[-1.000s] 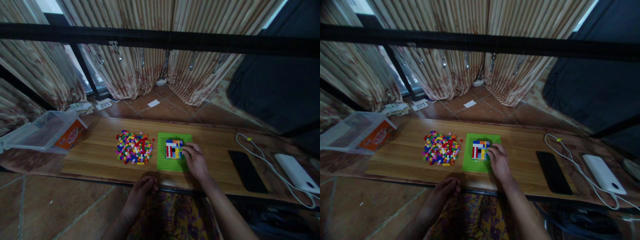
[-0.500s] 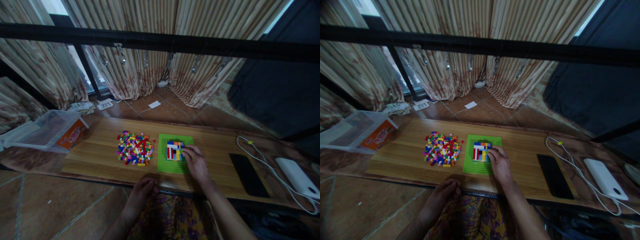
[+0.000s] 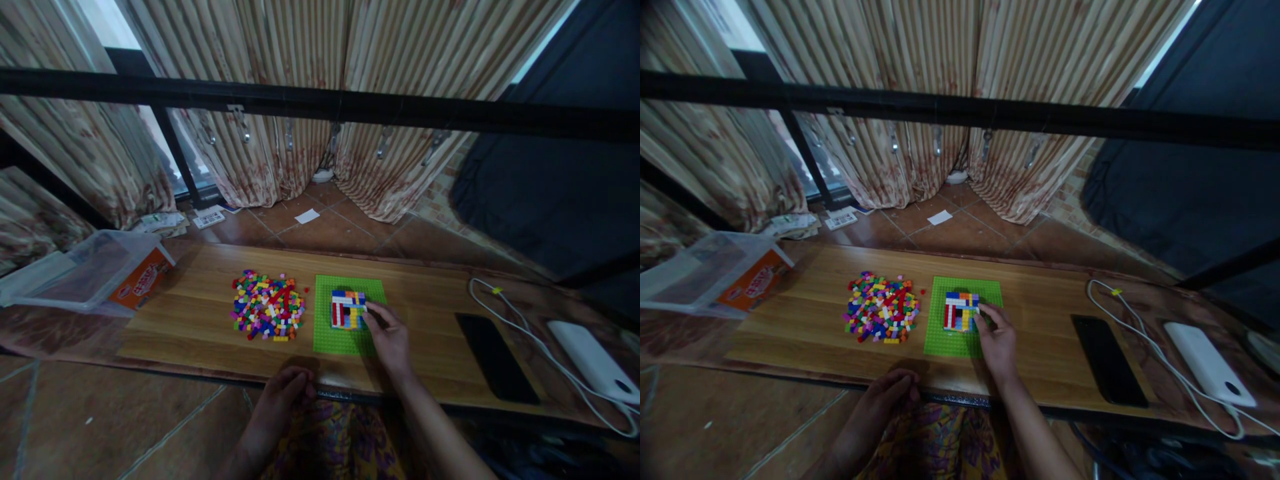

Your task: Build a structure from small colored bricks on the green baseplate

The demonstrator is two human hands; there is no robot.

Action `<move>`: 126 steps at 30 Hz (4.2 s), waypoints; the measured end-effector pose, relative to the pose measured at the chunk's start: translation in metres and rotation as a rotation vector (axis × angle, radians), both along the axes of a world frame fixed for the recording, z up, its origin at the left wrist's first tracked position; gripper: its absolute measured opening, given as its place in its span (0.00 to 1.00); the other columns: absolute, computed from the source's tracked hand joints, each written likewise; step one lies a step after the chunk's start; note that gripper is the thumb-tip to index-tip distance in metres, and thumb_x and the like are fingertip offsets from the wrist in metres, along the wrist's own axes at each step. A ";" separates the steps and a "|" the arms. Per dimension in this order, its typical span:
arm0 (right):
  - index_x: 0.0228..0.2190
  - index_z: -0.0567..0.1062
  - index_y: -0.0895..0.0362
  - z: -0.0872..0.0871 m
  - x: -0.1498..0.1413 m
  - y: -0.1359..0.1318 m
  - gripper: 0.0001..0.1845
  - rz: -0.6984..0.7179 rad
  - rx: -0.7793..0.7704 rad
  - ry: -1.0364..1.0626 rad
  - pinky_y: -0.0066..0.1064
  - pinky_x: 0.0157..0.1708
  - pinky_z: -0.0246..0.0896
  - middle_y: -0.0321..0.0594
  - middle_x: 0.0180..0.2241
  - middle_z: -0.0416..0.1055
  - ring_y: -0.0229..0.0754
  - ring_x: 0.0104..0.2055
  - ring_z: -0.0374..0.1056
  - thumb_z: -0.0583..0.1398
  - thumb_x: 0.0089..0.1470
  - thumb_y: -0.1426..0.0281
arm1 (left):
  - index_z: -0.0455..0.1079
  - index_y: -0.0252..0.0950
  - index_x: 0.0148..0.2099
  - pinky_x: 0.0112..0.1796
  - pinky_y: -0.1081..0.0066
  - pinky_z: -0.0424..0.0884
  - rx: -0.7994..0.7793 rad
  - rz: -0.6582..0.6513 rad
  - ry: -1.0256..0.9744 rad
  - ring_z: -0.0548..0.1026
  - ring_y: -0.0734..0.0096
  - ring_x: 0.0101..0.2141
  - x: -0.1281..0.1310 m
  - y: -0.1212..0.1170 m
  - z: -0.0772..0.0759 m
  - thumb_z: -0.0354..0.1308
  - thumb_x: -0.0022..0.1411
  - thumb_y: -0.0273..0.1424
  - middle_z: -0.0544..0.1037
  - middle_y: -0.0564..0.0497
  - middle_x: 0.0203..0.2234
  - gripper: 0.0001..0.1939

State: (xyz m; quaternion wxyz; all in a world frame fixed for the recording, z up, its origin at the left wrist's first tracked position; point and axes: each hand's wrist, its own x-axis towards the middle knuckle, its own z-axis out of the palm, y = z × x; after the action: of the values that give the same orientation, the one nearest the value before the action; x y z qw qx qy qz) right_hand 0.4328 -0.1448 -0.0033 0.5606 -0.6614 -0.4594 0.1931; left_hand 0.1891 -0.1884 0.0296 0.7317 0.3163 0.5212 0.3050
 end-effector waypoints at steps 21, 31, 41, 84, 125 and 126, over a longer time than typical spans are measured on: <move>0.35 0.79 0.58 -0.003 -0.005 0.021 0.20 -0.080 -0.154 0.205 0.42 0.37 0.71 0.45 0.33 0.80 0.48 0.34 0.76 0.63 0.45 0.56 | 0.74 0.33 0.36 0.33 0.74 0.67 0.149 0.395 0.181 0.72 0.73 0.29 -0.070 0.042 0.026 0.68 0.42 0.43 0.76 0.51 0.26 0.22; 0.36 0.80 0.58 -0.004 -0.004 0.018 0.21 -0.073 -0.160 0.165 0.42 0.37 0.70 0.46 0.34 0.80 0.49 0.34 0.75 0.63 0.46 0.55 | 0.73 0.34 0.42 0.37 0.68 0.68 0.517 0.411 0.955 0.76 0.63 0.35 -0.139 0.110 0.010 0.56 0.52 0.38 0.79 0.46 0.33 0.18; 0.36 0.80 0.59 0.007 -0.001 0.010 0.23 -0.071 -0.174 0.026 0.41 0.38 0.68 0.49 0.35 0.79 0.49 0.35 0.74 0.62 0.47 0.54 | 0.68 0.28 0.53 0.52 0.56 0.62 0.845 0.172 1.424 0.68 0.50 0.50 -0.127 0.160 -0.022 0.46 0.62 0.29 0.72 0.33 0.49 0.20; 0.40 0.74 0.54 0.009 -0.102 -0.044 0.10 0.218 -0.164 0.202 0.32 0.38 0.67 0.39 0.35 0.75 0.41 0.36 0.72 0.57 0.58 0.65 | 0.71 0.31 0.45 0.47 0.55 0.64 1.094 0.103 1.555 0.70 0.51 0.44 -0.129 0.168 -0.041 0.46 0.61 0.28 0.75 0.37 0.41 0.15; 0.36 0.75 0.54 0.032 -0.151 0.000 0.11 0.456 0.002 -0.389 0.30 0.40 0.66 0.39 0.35 0.76 0.40 0.38 0.72 0.53 0.63 0.68 | 0.71 0.32 0.44 0.46 0.55 0.64 1.067 0.125 1.517 0.70 0.52 0.43 -0.128 0.166 -0.038 0.47 0.60 0.29 0.75 0.38 0.41 0.14; 0.36 0.76 0.53 0.036 -0.147 -0.006 0.11 0.457 -0.009 -0.309 0.30 0.39 0.66 0.39 0.34 0.76 0.40 0.37 0.73 0.54 0.62 0.68 | 0.71 0.32 0.45 0.46 0.55 0.64 1.075 0.121 1.518 0.70 0.51 0.43 -0.128 0.167 -0.039 0.47 0.60 0.29 0.75 0.38 0.41 0.15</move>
State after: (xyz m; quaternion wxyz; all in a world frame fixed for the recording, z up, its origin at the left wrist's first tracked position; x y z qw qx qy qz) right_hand 0.2857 -0.1505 0.0329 0.4229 -0.5648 -0.6758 0.2134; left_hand 0.0612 -0.0218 -0.0090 -0.0668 0.6997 0.6642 0.2545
